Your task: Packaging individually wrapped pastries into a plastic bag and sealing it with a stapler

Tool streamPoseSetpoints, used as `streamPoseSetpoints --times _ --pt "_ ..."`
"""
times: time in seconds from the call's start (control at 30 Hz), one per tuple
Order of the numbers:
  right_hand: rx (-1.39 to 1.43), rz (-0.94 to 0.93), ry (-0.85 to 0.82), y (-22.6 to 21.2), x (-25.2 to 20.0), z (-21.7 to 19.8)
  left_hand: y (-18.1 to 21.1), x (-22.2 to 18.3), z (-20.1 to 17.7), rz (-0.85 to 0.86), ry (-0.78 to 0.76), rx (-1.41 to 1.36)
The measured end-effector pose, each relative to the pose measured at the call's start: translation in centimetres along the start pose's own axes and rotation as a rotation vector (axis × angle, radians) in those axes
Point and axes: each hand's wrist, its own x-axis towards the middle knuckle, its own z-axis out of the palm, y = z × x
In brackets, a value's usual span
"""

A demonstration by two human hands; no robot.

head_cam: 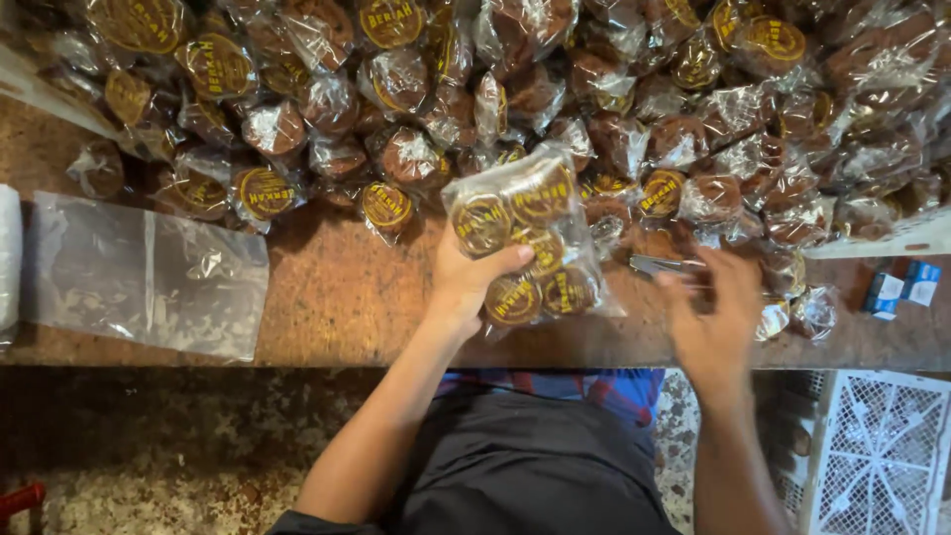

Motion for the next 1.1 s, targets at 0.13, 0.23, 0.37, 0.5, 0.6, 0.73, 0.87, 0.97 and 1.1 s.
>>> streamPoseSetpoints --times 0.13,0.23,0.37,0.5,0.6,0.73,0.87,0.97,1.1 --pt "0.582 0.537 -0.593 -5.8 3.4 1.8 -2.0 -1.3 -0.3 0.224 -0.09 0.155" --pt "0.645 0.532 -0.872 -6.9 5.8 3.6 0.0 -2.5 -1.5 0.271 -0.117 0.291" --pt "0.831 0.399 -0.91 -10.9 13.4 0.9 4.4 -5.4 -3.0 0.446 -0.127 0.361" --pt "0.853 0.282 -0.818 -10.4 13.9 1.6 6.3 -4.4 -5.1 0.517 -0.09 0.099" --pt "0.87 0.168 -0.661 -10.2 13.9 1.9 7.4 -4.1 -6.0 0.573 -0.008 0.155" --pt "0.889 0.005 -0.432 -9.7 13.2 2.4 7.8 -3.1 -11.8 0.852 0.352 0.685" --pt "0.887 -0.129 -0.219 -9.0 12.5 2.8 5.9 0.4 -24.9 0.96 0.633 1.448" --pt "0.379 -0.332 -0.174 -1.6 8.0 7.3 4.8 -0.4 -28.2 0.791 0.713 1.609" --pt "0.168 -0.407 -0.144 0.0 5.1 8.0 6.0 -0.2 -29.0 0.772 0.633 1.476"
